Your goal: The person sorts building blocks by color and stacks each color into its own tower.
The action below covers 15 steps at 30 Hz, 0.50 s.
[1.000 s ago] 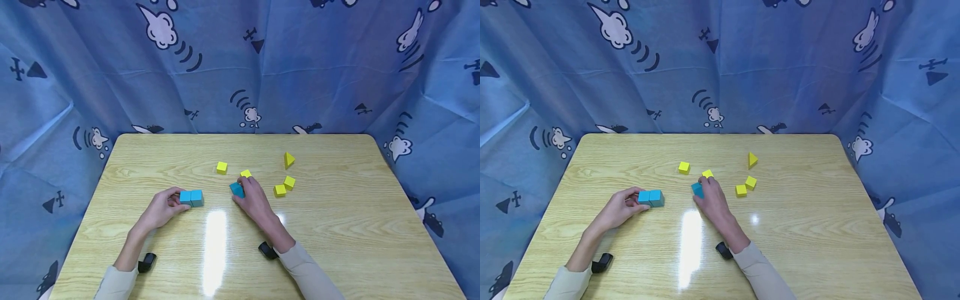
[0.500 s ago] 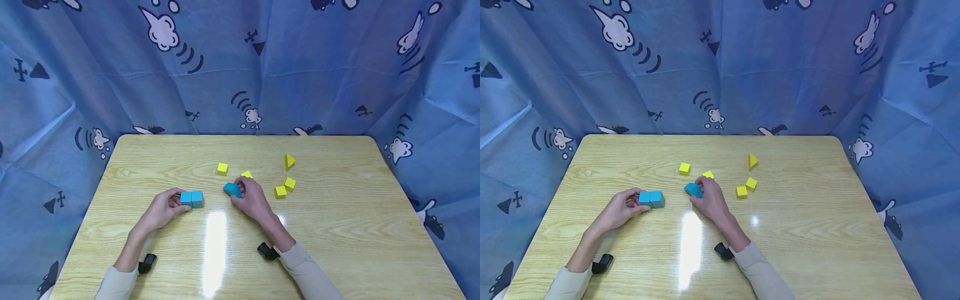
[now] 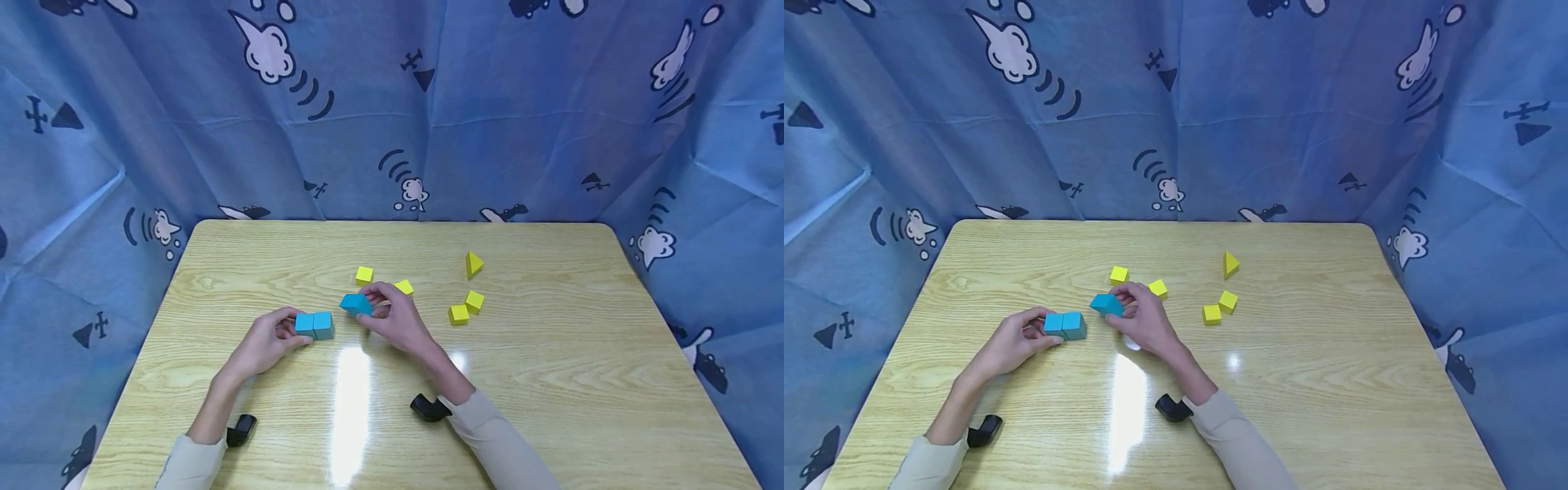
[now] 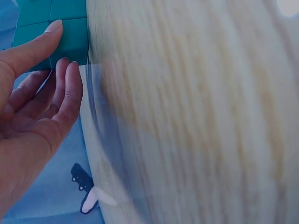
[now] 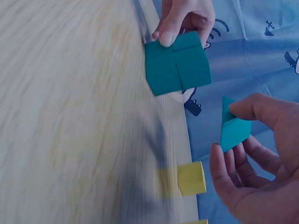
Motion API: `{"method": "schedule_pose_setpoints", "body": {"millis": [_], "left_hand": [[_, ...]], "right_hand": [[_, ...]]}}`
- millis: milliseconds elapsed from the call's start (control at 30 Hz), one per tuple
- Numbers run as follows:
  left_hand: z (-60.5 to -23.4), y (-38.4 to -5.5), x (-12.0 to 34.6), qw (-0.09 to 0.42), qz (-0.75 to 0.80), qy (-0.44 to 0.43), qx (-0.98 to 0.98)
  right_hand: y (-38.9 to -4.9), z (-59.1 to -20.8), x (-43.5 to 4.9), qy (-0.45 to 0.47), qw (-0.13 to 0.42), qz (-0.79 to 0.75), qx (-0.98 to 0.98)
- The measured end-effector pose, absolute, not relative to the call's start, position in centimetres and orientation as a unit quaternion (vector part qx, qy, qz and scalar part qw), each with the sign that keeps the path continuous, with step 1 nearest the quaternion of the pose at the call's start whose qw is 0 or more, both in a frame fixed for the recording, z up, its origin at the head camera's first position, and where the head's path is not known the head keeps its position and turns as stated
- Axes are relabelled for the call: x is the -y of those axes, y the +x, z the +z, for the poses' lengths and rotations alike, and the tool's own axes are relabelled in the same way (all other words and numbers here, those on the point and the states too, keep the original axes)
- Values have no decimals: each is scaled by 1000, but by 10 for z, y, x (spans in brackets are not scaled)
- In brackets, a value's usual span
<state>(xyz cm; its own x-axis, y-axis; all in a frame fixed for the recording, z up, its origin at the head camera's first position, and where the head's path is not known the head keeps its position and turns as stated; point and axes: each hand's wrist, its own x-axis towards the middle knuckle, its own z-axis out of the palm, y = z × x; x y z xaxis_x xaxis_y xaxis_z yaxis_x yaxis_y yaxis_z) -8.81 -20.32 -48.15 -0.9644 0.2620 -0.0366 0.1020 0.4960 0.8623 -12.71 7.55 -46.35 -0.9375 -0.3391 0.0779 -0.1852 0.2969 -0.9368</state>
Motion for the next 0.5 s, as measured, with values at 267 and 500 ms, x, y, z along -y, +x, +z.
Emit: {"method": "schedule_pose_setpoints", "body": {"millis": [267, 500], "left_hand": [[-483, -88, 203, 83, 500, 107, -855], [-483, -89, 204, 83, 501, 109, -854]], "right_hand": [[-128, -463, -58, -196, 86, -593, -776], [-126, -465, -43, -241, 82, -596, -762]]}}
